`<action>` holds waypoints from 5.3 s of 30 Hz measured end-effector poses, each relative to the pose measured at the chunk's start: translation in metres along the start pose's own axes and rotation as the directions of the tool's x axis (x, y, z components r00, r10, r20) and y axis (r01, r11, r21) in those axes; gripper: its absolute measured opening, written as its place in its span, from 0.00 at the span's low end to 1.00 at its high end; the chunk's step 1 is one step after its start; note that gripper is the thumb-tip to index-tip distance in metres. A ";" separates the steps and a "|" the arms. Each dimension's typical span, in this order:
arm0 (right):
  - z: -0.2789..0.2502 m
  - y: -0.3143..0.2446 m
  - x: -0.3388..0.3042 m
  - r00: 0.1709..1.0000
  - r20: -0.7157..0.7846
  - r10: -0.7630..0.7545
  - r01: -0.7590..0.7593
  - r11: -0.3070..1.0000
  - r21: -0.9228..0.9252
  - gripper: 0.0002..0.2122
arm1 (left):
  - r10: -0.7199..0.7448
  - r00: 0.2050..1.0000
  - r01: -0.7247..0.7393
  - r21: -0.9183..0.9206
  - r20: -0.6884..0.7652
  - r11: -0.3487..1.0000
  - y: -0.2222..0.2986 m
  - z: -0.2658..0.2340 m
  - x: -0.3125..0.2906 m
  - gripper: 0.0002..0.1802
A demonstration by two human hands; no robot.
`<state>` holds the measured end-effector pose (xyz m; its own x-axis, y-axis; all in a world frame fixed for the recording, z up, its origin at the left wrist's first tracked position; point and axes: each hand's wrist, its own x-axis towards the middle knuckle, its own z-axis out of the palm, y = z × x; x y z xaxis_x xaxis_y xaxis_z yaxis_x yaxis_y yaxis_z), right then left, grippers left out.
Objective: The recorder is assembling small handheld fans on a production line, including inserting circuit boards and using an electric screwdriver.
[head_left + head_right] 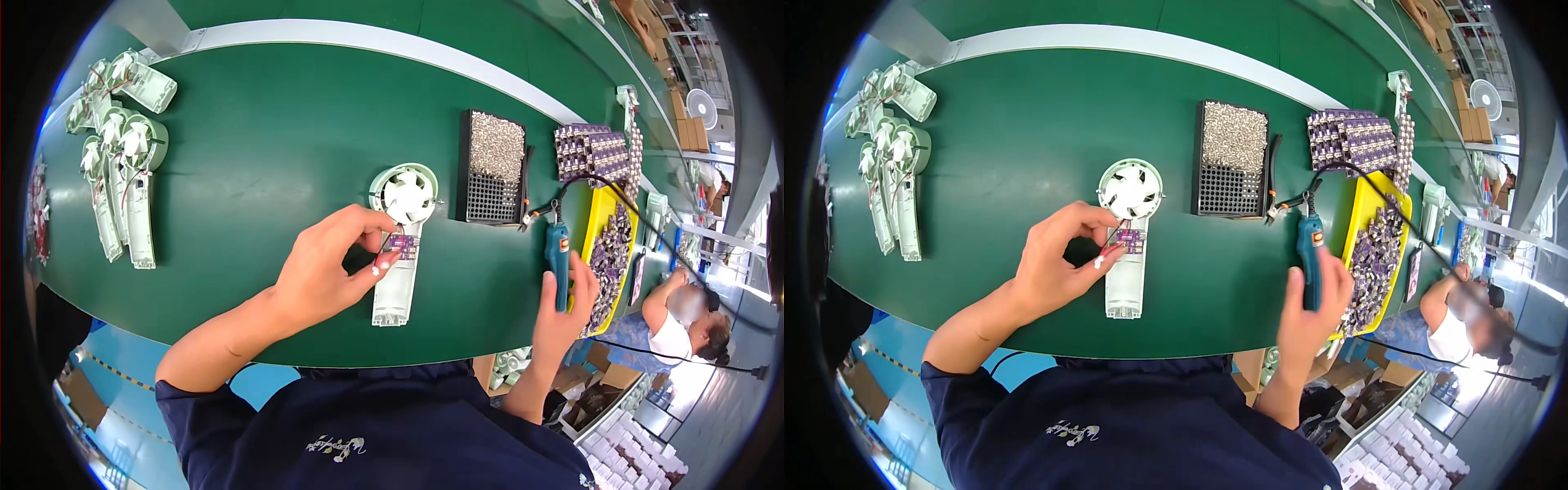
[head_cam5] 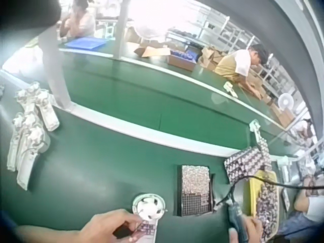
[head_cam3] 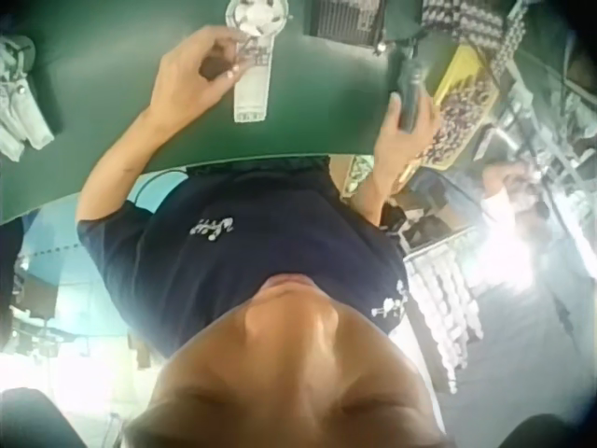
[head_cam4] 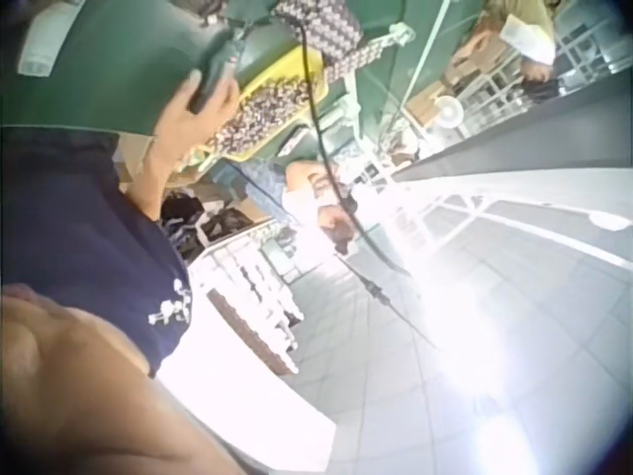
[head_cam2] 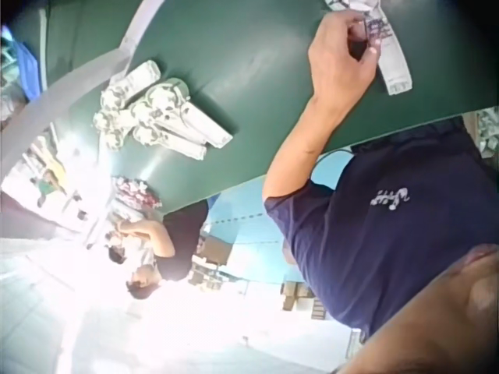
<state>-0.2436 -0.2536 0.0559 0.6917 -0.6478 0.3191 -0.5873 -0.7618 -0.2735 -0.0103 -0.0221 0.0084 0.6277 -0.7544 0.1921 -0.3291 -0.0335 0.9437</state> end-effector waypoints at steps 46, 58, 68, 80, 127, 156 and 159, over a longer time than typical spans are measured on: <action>0.017 -0.149 0.093 0.272 0.614 -0.741 0.853 0.481 0.203 0.08 | -0.022 0.998 0.025 -0.067 0.056 0.997 -0.004 -0.004 -0.005 0.10; 0.012 -0.170 0.084 0.096 0.736 -0.670 0.987 0.159 0.016 0.12 | 0.047 0.999 -0.047 -0.017 0.009 0.999 -0.008 0.001 -0.003 0.11; 0.021 -0.144 0.086 0.415 0.360 -0.836 0.595 0.549 0.587 0.14 | 0.034 0.998 -0.030 -0.057 0.055 0.998 -0.007 0.000 -0.002 0.14; 0.053 -0.139 0.094 0.369 0.384 -0.847 0.483 0.527 0.699 0.08 | -0.001 0.998 0.003 -0.037 0.070 0.999 -0.008 -0.005 -0.002 0.16; 0.018 -0.179 0.105 0.137 0.703 -0.697 0.896 0.390 0.212 0.06 | -0.030 0.998 0.035 -0.100 0.048 0.994 -0.010 0.000 -0.004 0.27; 0.005 -0.148 0.112 0.260 0.786 -0.560 0.658 0.699 0.280 0.06 | -0.067 0.993 0.071 -0.040 0.096 0.997 -0.001 -0.004 -0.002 0.21; 0.021 -0.109 0.106 0.431 0.588 -0.684 0.570 0.712 0.411 0.07 | 0.026 1.000 -0.026 -0.150 -0.002 0.988 -0.001 0.001 0.003 0.20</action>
<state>-0.0971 -0.2392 0.1006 0.9471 0.2435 -0.2091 0.1489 -0.9105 -0.3857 -0.0088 -0.0252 0.0073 0.6204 -0.7537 0.2169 -0.2357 0.0846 0.9681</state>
